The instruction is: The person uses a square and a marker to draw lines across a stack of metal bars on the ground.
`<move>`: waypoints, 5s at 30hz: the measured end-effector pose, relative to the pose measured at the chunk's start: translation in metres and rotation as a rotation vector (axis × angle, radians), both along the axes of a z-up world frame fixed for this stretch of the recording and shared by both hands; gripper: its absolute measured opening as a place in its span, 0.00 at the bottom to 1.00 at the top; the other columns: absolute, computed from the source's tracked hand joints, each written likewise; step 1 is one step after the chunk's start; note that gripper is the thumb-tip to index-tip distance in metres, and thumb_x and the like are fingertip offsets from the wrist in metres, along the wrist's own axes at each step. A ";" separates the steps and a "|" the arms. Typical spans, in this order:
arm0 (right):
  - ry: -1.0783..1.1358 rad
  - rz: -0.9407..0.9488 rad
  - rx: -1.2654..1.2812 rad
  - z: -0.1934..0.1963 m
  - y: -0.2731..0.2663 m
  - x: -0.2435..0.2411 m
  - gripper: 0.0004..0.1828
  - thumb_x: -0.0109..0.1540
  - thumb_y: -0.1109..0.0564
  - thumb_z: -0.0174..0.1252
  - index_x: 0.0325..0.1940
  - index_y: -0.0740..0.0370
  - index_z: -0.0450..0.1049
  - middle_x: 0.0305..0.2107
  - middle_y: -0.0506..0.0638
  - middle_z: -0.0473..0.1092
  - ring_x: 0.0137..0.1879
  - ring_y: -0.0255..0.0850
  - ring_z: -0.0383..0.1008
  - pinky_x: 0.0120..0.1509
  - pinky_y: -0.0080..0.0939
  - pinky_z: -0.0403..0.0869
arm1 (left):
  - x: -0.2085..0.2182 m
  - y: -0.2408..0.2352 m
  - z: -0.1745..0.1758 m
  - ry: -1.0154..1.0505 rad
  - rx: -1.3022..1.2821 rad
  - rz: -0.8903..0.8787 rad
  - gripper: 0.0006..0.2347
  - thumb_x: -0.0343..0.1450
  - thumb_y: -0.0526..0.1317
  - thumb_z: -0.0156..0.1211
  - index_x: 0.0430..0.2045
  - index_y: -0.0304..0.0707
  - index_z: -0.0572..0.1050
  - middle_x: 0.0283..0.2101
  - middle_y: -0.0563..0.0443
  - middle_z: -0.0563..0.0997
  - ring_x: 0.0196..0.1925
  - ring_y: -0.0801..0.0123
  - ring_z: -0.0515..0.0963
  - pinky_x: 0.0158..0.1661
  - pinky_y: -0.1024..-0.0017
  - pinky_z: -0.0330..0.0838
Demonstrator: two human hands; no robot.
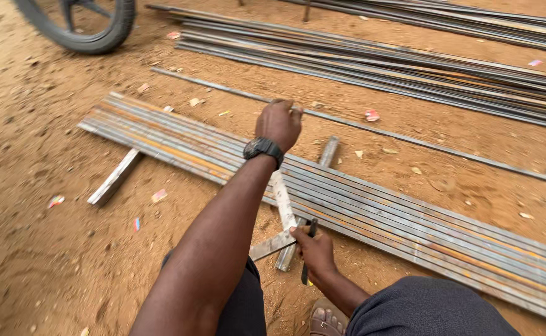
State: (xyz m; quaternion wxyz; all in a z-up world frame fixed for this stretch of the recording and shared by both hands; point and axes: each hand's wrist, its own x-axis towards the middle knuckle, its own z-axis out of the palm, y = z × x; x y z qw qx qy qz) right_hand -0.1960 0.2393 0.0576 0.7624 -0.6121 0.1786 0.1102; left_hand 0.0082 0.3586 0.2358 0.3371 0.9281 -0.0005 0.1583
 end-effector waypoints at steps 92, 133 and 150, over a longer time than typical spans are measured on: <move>0.155 -0.572 -0.063 -0.139 0.034 0.041 0.23 0.61 0.60 0.65 0.61 0.62 0.75 0.36 0.46 0.78 0.27 0.28 0.69 0.25 0.27 0.69 | -0.050 0.049 -0.291 0.147 0.903 -1.109 0.21 0.73 0.33 0.50 0.63 0.26 0.65 0.49 0.44 0.73 0.53 0.62 0.74 0.45 0.61 0.78; 0.285 -0.520 -0.208 -0.134 0.029 0.054 0.20 0.60 0.58 0.66 0.55 0.65 0.78 0.26 0.47 0.77 0.25 0.29 0.70 0.24 0.30 0.70 | 0.096 -0.010 -0.283 0.345 0.797 -0.990 0.37 0.70 0.69 0.38 0.75 0.62 0.44 0.79 0.48 0.38 0.78 0.45 0.43 0.69 0.39 0.39; 0.335 -0.516 -0.201 -0.135 0.029 0.051 0.22 0.61 0.57 0.67 0.58 0.65 0.77 0.23 0.48 0.73 0.25 0.29 0.69 0.25 0.30 0.69 | 0.097 -0.023 -0.259 0.486 0.936 -0.993 0.52 0.57 0.78 0.53 0.75 0.59 0.41 0.79 0.47 0.38 0.78 0.47 0.42 0.67 0.40 0.48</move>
